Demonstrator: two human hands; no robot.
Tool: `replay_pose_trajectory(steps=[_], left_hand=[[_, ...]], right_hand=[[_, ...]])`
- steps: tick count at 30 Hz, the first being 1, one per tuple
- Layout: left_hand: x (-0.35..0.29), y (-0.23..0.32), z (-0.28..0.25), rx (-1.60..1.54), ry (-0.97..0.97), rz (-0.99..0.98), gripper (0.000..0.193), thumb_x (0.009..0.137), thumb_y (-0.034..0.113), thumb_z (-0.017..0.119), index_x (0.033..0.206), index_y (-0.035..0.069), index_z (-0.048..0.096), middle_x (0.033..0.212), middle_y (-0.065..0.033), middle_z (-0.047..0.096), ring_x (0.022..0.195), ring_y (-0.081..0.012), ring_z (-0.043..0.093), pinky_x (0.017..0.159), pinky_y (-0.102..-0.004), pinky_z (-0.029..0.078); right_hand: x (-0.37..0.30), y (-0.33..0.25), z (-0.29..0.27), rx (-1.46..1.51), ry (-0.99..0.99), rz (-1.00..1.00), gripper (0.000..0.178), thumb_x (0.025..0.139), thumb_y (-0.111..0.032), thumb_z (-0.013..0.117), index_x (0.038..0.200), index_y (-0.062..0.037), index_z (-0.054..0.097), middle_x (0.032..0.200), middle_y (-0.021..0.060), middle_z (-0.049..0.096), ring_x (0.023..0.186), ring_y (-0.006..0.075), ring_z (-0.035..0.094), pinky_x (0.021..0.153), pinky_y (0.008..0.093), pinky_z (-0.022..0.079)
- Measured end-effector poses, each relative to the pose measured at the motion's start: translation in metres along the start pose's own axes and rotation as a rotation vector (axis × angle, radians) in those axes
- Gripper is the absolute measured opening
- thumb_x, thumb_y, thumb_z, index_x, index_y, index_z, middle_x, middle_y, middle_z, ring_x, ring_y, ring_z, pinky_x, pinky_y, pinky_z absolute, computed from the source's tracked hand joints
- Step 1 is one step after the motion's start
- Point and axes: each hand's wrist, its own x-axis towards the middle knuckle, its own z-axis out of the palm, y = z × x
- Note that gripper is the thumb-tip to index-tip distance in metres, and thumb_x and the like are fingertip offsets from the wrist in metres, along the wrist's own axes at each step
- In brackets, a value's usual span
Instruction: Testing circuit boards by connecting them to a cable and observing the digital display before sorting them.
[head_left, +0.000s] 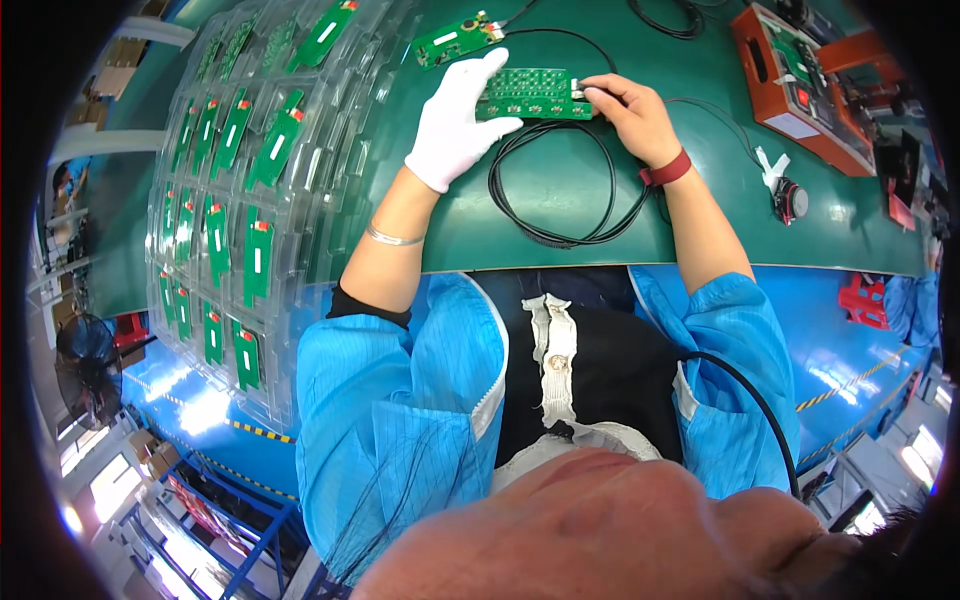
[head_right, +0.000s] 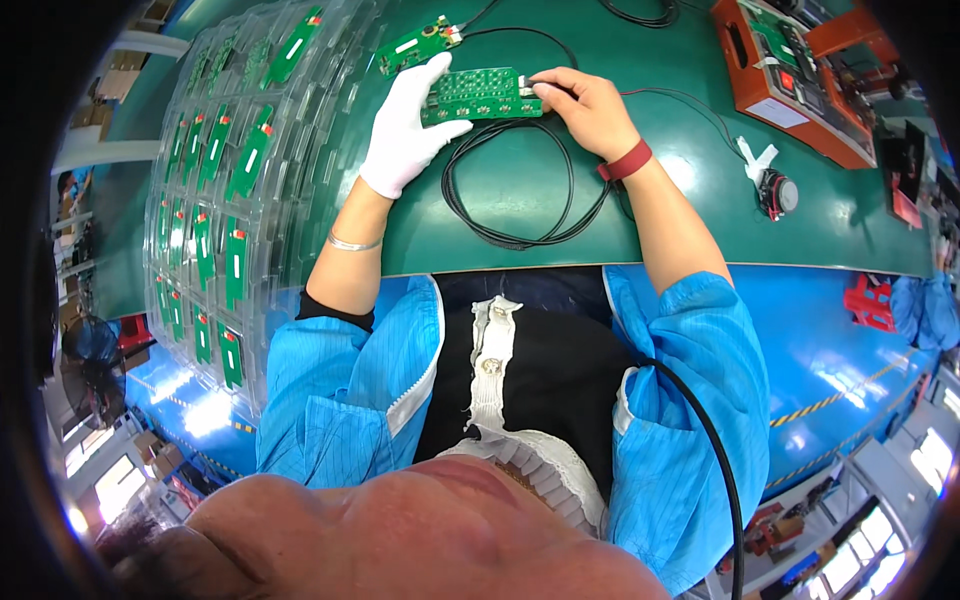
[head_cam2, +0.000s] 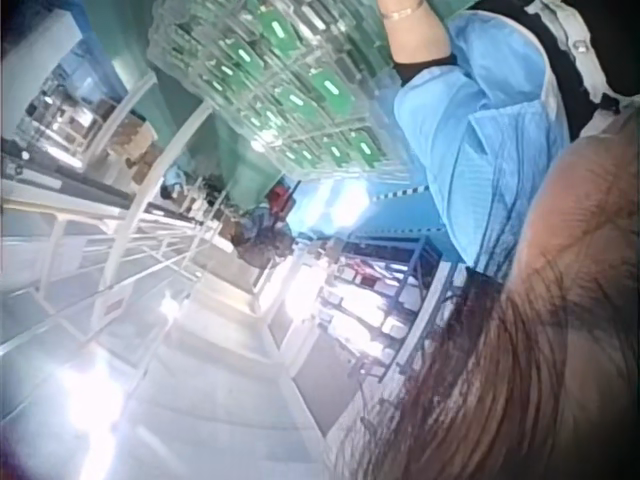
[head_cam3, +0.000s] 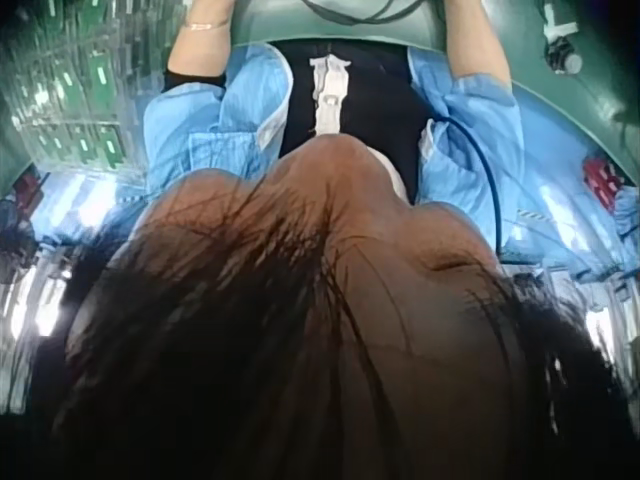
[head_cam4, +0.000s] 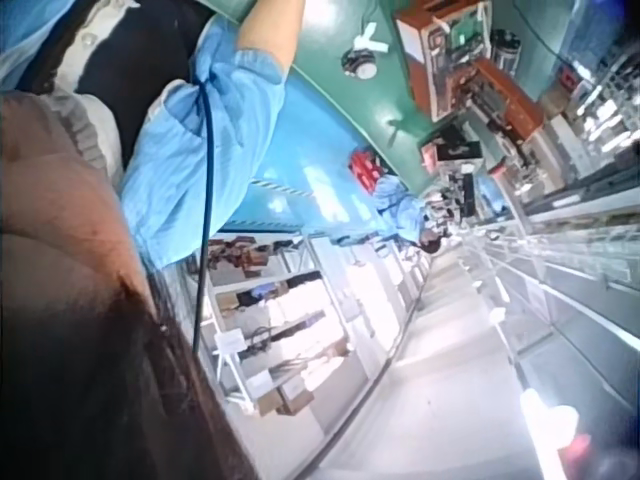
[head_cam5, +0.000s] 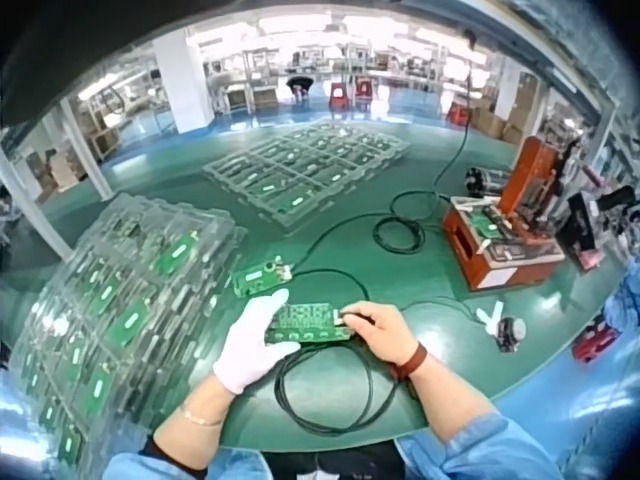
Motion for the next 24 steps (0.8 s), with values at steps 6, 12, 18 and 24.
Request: replay_pose_trajectory(steps=[6, 12, 18, 24], left_hand=[[0.002, 0.001, -0.018, -0.486, 0.006, -0.398, 0.048, 0.090, 0.014, 0.067, 0.136, 0.005, 0.056, 0.111, -0.0111, 0.063, 0.075, -0.0193, 0.063, 0.070, -0.0274, 0.055], [0.008, -0.007, -0.017, -0.703, 0.005, -0.601, 0.035, 0.100, 0.018, 0.054, 0.131, 0.003, 0.059, 0.102, -0.0122, 0.064, 0.061, -0.0168, 0.059, 0.062, -0.0255, 0.055], [-0.004, -0.007, -0.026, -0.585, -0.034, -0.577, 0.031, 0.101, 0.016, 0.053, 0.129, 0.004, 0.060, 0.105, -0.0112, 0.062, 0.060, -0.0138, 0.054, 0.062, -0.0261, 0.054], [0.006, 0.002, -0.020, -0.454, -0.047, -0.566, 0.033, 0.101, 0.013, 0.049, 0.131, 0.001, 0.058, 0.106, -0.0107, 0.062, 0.061, -0.0125, 0.058, 0.052, -0.0206, 0.050]], right_hand=[[0.002, -0.004, 0.000, 0.033, 0.024, 0.016, 0.021, 0.097, -0.013, 0.061, 0.111, -0.0010, 0.071, 0.081, 0.0001, 0.065, 0.073, 0.0082, 0.055, 0.068, 0.0189, 0.044], [0.001, -0.004, -0.008, 0.029, 0.047, -0.015, 0.021, 0.096, -0.011, 0.062, 0.111, -0.0006, 0.071, 0.084, 0.0007, 0.068, 0.074, 0.0084, 0.058, 0.069, 0.0192, 0.046], [0.004, 0.010, 0.009, -0.015, 0.076, -0.109, 0.019, 0.093, -0.011, 0.065, 0.107, -0.0034, 0.074, 0.086, 0.0021, 0.073, 0.071, 0.0099, 0.060, 0.066, 0.0231, 0.049], [0.005, 0.011, 0.002, -0.042, 0.114, -0.171, 0.021, 0.092, -0.014, 0.062, 0.106, -0.0043, 0.074, 0.082, 0.0032, 0.072, 0.066, 0.0140, 0.059, 0.063, 0.0268, 0.048]])
